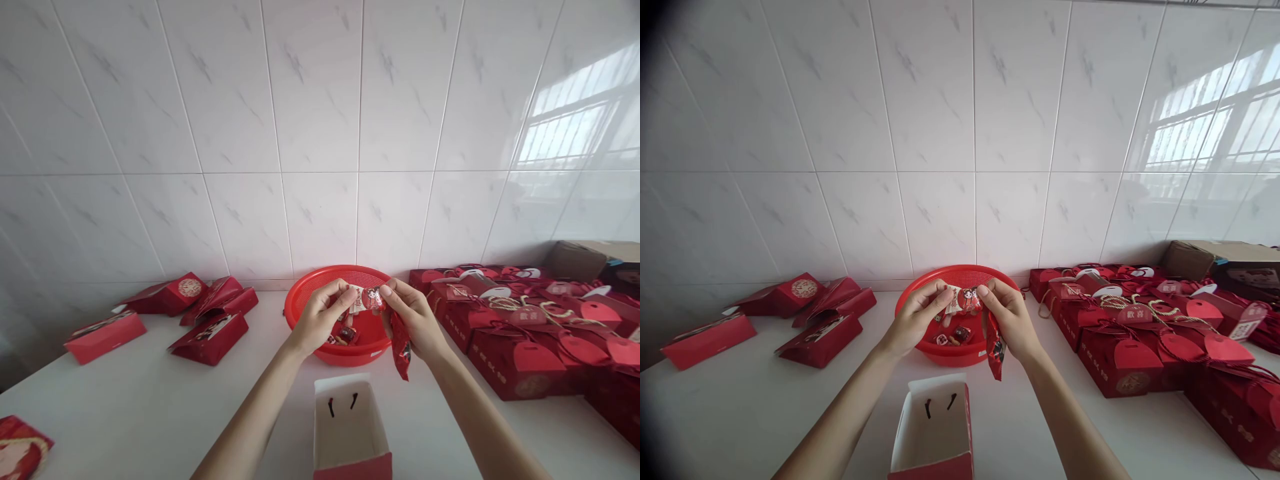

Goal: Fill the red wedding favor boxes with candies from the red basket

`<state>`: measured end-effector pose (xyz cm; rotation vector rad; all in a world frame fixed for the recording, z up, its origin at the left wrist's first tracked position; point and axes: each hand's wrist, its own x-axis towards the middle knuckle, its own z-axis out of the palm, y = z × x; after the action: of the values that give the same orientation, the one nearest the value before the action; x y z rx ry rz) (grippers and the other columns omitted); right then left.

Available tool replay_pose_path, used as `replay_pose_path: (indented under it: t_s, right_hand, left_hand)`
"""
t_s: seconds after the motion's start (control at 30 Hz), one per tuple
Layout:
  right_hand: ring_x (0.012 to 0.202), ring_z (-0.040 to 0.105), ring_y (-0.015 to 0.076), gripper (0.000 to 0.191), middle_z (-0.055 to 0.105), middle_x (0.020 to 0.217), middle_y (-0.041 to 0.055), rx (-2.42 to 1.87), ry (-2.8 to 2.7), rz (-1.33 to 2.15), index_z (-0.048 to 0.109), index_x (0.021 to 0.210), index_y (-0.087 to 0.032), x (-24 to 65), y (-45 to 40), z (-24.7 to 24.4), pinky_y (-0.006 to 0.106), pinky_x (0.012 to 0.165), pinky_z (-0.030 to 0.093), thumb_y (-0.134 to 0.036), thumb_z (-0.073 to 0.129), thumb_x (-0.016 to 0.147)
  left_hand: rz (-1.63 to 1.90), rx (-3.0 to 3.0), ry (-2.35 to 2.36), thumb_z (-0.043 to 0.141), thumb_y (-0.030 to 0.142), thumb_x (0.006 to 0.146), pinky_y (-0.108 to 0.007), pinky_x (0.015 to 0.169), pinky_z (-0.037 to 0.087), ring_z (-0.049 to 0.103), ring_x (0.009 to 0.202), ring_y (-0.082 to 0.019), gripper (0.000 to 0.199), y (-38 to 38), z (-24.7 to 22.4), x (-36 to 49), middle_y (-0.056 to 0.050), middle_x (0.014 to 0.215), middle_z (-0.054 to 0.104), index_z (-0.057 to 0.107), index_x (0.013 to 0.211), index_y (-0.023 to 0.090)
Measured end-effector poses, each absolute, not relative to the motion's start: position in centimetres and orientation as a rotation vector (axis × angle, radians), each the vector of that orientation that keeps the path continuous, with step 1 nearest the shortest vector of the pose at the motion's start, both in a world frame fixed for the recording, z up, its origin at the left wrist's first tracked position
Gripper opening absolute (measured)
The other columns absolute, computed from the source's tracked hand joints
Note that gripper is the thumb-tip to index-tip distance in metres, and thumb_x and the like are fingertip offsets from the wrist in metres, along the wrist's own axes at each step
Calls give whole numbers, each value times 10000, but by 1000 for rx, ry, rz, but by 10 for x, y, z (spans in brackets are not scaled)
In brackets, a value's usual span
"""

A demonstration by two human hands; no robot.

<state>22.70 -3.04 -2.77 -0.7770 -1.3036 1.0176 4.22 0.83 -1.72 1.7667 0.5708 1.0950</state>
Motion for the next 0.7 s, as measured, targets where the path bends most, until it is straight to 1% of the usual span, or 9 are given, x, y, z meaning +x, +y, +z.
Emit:
replay_pose_path:
  t_s: [0.1,0.3,0.4,0.5,0.6,0.7]
  right_hand:
    - [320,405,81,439,523,441,-70,-757,-1292,1085,474,737,-224,225,-33,-26,205,364,239,-596,670,864]
    - [317,400,86,421,496,433,-87,-688,-1286,1145,446,763,-237,224,-32,-29,204,375,247,-590,646,877]
    - [323,401,83,409,537,477,-79,-664,-1277,1169,454,773,-238,223,-31,-31,205,373,258,-588,631,890]
    - [322,412,83,423,566,513,-67,-655,-1265,1174,451,759,-236,222,-30,-31,208,359,242,-595,639,879]
    - [316,409,79,428,540,483,-70,-658,-1266,1158,457,750,-232,223,-31,-28,203,351,235,-596,642,876]
    - [323,410,74,434,521,481,-77,-712,-1249,1103,475,754,-228,225,-34,-24,197,347,253,-599,680,846]
  left_hand:
    - [1116,1769,535,589,525,955,-240,576,470,529,583,-105,396,7,-16,43,20,692,545,533,754,189]
    - [1150,1796,506,599,554,939,-237,530,465,529,551,-111,421,3,-14,44,20,643,537,512,733,197]
    - [1161,1790,496,603,550,938,-239,531,469,534,537,-108,422,2,-14,45,26,632,544,512,726,197]
    - [1170,1801,488,604,532,945,-241,543,470,539,537,-107,413,2,-14,44,29,625,553,525,722,194]
    - [1175,1840,476,602,509,953,-240,543,462,539,539,-107,404,5,-15,43,25,622,558,535,714,191]
    - [1202,1878,480,609,495,952,-242,552,461,536,544,-111,404,7,-16,43,23,609,554,540,694,192]
